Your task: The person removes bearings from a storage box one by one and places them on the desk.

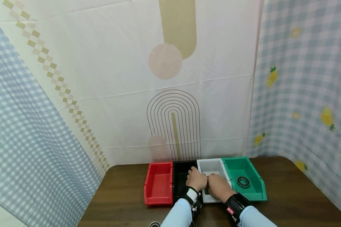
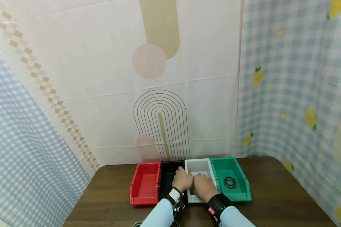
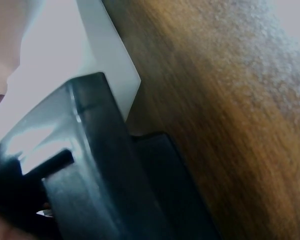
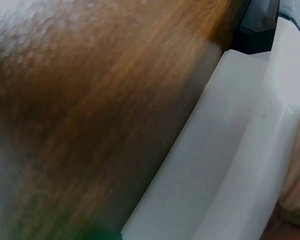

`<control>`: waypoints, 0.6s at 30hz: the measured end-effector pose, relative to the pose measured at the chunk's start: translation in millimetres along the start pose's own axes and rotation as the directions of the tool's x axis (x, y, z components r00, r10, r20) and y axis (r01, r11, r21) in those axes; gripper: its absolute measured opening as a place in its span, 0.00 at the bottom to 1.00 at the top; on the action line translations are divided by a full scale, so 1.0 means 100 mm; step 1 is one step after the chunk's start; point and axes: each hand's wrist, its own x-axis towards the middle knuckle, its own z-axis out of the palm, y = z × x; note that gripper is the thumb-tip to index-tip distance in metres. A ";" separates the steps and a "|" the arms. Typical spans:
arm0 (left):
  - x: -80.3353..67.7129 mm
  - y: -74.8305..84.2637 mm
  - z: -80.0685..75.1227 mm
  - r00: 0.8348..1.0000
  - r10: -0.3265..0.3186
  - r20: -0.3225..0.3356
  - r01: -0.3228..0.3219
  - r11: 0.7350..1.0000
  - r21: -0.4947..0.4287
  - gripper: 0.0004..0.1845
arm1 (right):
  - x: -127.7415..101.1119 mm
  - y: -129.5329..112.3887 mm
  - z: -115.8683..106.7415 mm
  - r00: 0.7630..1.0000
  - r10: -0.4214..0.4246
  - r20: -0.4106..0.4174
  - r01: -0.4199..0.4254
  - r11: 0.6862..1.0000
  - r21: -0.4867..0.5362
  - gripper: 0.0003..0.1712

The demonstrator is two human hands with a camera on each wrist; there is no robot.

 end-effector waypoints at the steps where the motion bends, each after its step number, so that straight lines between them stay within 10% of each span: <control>1: 0.00 0.00 0.00 1.000 -0.001 0.000 0.001 1.000 -0.001 0.30 | 0.00 0.00 0.00 1.000 0.002 0.003 -0.002 1.000 -0.002 0.12; 18: -0.01 -0.01 -0.02 1.000 -0.005 0.022 0.004 1.000 0.007 0.32 | 0.01 0.01 -0.02 0.999 -0.027 -0.019 0.028 0.998 0.050 0.16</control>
